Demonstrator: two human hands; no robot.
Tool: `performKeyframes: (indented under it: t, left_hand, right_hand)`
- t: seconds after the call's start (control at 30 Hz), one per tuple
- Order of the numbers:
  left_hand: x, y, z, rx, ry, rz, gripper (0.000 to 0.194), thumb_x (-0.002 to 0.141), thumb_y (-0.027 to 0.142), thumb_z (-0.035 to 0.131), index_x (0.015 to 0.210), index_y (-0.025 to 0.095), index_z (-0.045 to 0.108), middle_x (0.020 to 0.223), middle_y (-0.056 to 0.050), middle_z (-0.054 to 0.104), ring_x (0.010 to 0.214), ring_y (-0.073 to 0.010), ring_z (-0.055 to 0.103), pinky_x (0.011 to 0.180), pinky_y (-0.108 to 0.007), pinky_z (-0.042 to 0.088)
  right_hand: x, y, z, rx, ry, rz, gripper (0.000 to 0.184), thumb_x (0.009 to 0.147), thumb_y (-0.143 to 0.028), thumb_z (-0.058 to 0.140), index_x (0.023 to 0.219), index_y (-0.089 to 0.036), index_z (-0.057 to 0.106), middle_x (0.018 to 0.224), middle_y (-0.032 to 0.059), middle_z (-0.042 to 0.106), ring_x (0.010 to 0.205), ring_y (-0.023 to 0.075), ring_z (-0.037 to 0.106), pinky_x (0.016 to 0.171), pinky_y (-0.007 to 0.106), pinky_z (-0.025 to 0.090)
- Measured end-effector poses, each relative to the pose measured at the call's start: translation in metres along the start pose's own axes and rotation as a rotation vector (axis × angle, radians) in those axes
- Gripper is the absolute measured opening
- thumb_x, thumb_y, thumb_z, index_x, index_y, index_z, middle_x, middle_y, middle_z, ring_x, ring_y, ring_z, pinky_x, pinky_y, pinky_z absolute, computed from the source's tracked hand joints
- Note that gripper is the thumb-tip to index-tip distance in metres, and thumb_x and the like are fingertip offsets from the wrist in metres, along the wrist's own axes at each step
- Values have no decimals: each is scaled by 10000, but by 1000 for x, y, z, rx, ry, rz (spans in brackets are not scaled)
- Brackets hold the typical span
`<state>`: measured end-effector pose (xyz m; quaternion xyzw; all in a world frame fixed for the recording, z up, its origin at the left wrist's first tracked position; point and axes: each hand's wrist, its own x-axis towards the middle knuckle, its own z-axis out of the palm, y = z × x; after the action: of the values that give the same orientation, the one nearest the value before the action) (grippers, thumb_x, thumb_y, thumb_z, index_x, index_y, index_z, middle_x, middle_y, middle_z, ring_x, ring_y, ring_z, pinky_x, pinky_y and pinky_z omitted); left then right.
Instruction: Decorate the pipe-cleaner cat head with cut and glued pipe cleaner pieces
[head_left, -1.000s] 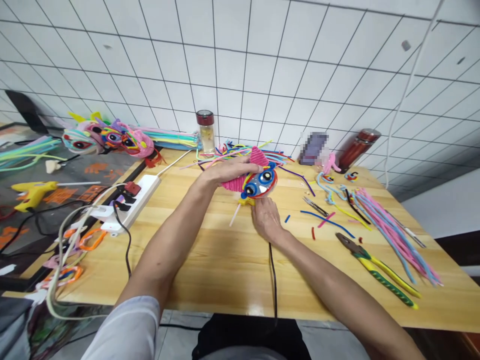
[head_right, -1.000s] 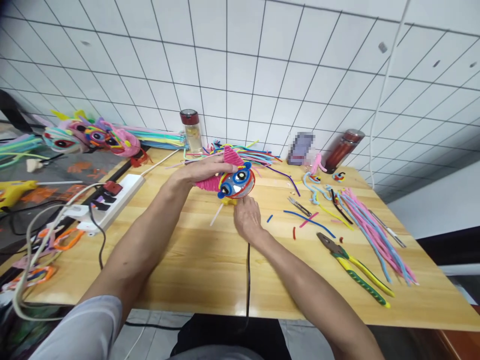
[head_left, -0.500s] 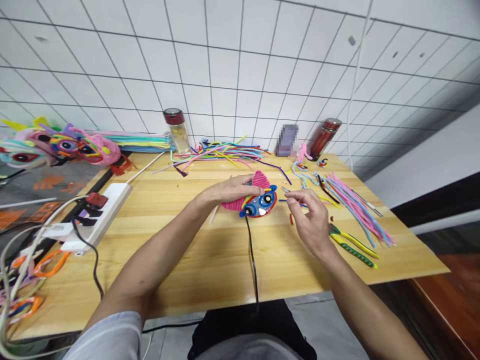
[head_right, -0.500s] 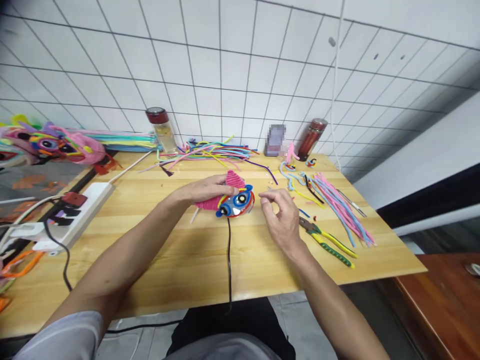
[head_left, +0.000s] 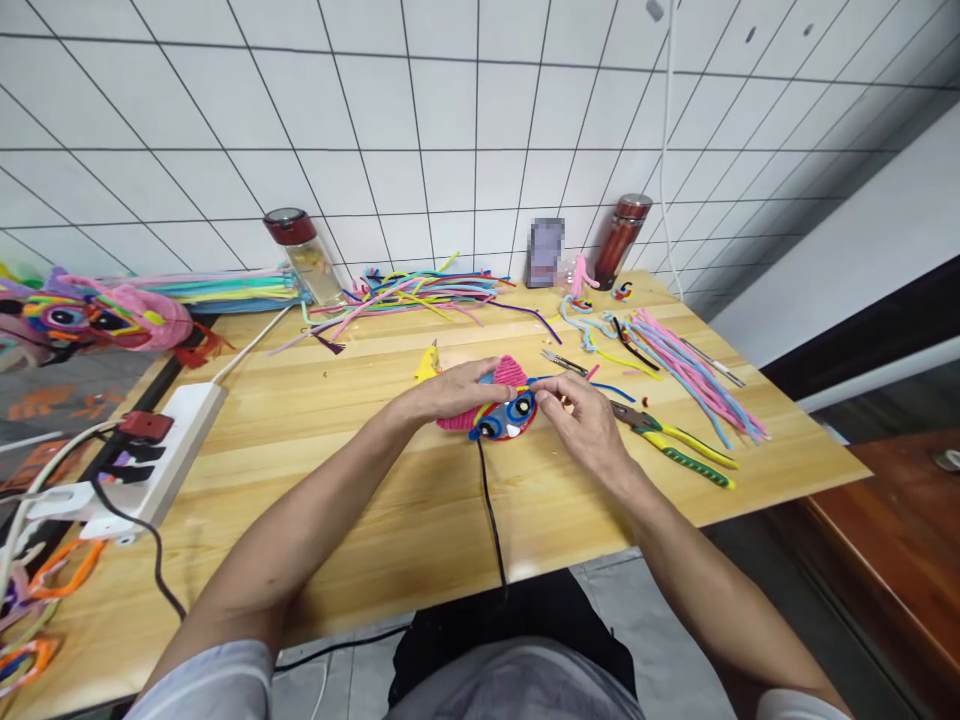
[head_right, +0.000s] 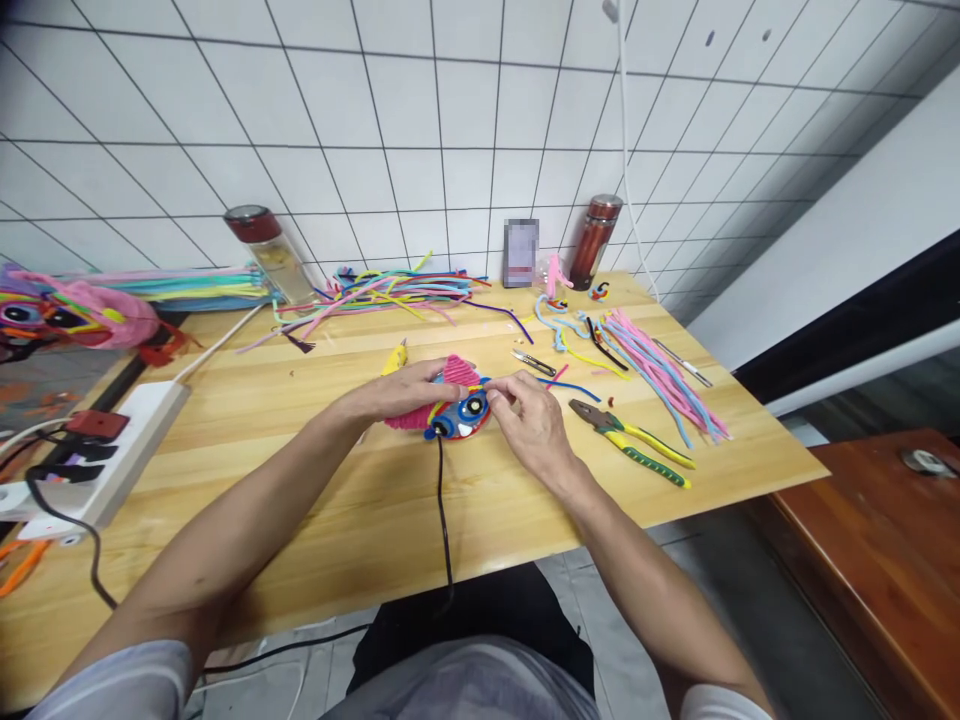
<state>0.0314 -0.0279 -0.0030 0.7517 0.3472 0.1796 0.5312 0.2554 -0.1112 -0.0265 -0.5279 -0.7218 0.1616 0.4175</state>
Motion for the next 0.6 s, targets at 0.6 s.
performKeyframes:
  t: [0.6]
  left_hand:
    - [3, 3, 4, 65, -93, -12, 503, 879, 566, 637, 1188, 171, 680, 1254, -65, 720, 1160, -274, 649, 1038, -362, 490]
  right_hand:
    - [4, 3, 9, 160, 87, -31, 139, 945, -291, 666, 835, -224, 718, 771, -2, 654, 702, 159, 554, 703, 309, 463]
